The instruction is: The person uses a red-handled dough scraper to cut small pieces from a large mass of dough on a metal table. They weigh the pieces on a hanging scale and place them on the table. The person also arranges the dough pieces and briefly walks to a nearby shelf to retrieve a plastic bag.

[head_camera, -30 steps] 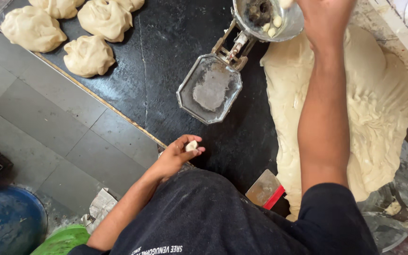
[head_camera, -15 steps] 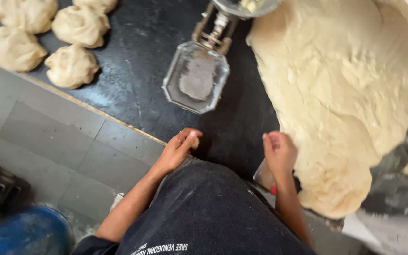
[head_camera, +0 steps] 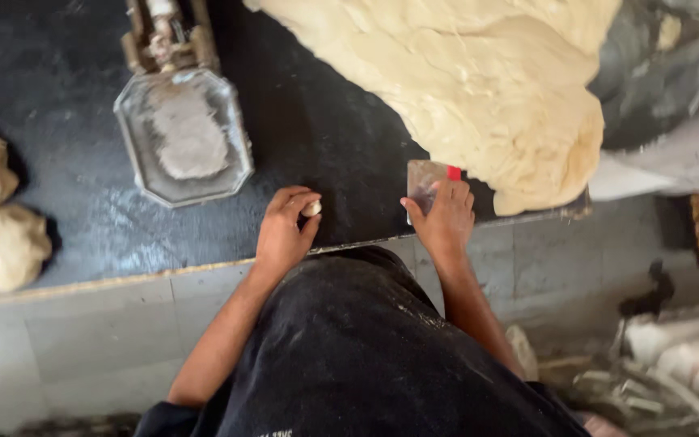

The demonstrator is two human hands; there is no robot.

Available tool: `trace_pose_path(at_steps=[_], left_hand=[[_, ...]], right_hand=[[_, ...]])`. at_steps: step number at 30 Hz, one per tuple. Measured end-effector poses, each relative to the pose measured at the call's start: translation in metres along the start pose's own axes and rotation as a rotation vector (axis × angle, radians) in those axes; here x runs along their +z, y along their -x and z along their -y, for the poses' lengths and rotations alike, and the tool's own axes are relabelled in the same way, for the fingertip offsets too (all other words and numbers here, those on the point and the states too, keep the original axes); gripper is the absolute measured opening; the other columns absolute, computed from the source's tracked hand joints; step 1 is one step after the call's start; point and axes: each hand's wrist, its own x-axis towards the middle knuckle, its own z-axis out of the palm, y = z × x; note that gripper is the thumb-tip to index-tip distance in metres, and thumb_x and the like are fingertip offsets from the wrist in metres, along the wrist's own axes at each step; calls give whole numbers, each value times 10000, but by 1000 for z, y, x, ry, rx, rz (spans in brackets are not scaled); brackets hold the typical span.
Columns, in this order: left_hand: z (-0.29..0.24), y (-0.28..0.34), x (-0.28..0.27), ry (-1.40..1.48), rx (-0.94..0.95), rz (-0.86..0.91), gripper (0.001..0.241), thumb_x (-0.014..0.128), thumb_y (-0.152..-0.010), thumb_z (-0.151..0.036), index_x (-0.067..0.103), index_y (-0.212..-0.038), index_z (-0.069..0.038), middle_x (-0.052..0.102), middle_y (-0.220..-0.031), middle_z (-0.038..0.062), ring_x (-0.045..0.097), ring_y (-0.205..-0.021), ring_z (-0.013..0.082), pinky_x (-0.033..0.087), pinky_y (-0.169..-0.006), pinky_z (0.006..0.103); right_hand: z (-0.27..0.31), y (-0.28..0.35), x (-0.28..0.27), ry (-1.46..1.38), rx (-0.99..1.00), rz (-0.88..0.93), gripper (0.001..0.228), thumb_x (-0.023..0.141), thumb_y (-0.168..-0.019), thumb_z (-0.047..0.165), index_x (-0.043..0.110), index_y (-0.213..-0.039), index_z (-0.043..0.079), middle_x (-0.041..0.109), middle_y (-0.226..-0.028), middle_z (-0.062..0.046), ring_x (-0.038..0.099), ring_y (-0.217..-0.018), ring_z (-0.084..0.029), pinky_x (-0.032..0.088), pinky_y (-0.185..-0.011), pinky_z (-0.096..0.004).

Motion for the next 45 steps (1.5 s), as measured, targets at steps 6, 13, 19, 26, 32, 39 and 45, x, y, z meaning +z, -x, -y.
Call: trace_pose_path(at_steps=[6, 13, 19, 26, 32, 39, 45], left_hand=[[28, -4, 7, -169, 192, -6, 344, 771, -835, -16, 714, -1175, -10, 628, -1265, 157, 610, -1141, 350, 538, -963, 414], [16, 2, 7, -271, 202, -26, 393, 790, -836, -45, 719, -1222, -63, 593, -1337, 141, 581, -1123, 334, 528, -918, 401], [-27, 2, 36, -267, 277, -158, 359, 800, -874, -70, 688, -1215, -83, 576, -1393, 135, 567, -1165, 339, 498, -988, 435], [-71, -14, 158, 422, -254, -85, 377, 754, -915, -142, 633, -1265, -70, 645, -1344, 93, 623, -1173, 228, 540, -934, 350], [-116, -26, 267, 969, -814, 175, 676, 708, -905, -269, 449, -1468, 1, 586, -1429, 148, 604, -1251, 242, 533, -991, 373], [-166, -48, 341, 736, -727, 101, 673, 782, -873, -249, 487, -1396, 54, 619, -1326, 173, 610, -1184, 213, 502, -988, 347], [-187, -68, 378, 892, -606, -189, 602, 847, -790, -160, 544, -1244, 94, 700, -1153, 160, 693, -995, 181, 587, -851, 302]], right_hand=[[-2, -1, 4, -15, 140, -53, 920, 938, -716, 376, 432, -1418, 63, 509, -1322, -194, 490, -1193, -442, 460, -887, -573], [-13, -11, -1, -221, 248, -23, 1170, 1001, -576, 250, 314, -1500, 46, 501, -1275, -245, 480, -1193, -462, 438, -971, -548], [-64, -30, 7, -699, 417, 134, 842, 924, -670, 175, 437, -1343, 35, 716, -972, -169, 712, -832, -258, 579, -726, -354], [-167, -24, -34, -1014, 42, 504, 295, 825, -872, 119, 701, -1122, 22, 712, -855, -59, 629, -709, -120, 532, -609, -284], [-337, -98, -86, -1474, 378, 215, 219, 624, -900, 53, 681, -1106, 2, 633, -786, -12, 566, -601, -95, 433, -478, -278], [-417, -158, -47, -1563, 331, 12, 183, 643, -989, 203, 658, -1057, 34, 612, -842, -1, 585, -700, -107, 469, -597, -279], [-376, -138, -26, -1718, 318, 86, 226, 607, -954, 196, 638, -1109, 35, 668, -962, -32, 665, -863, -147, 557, -766, -316]])
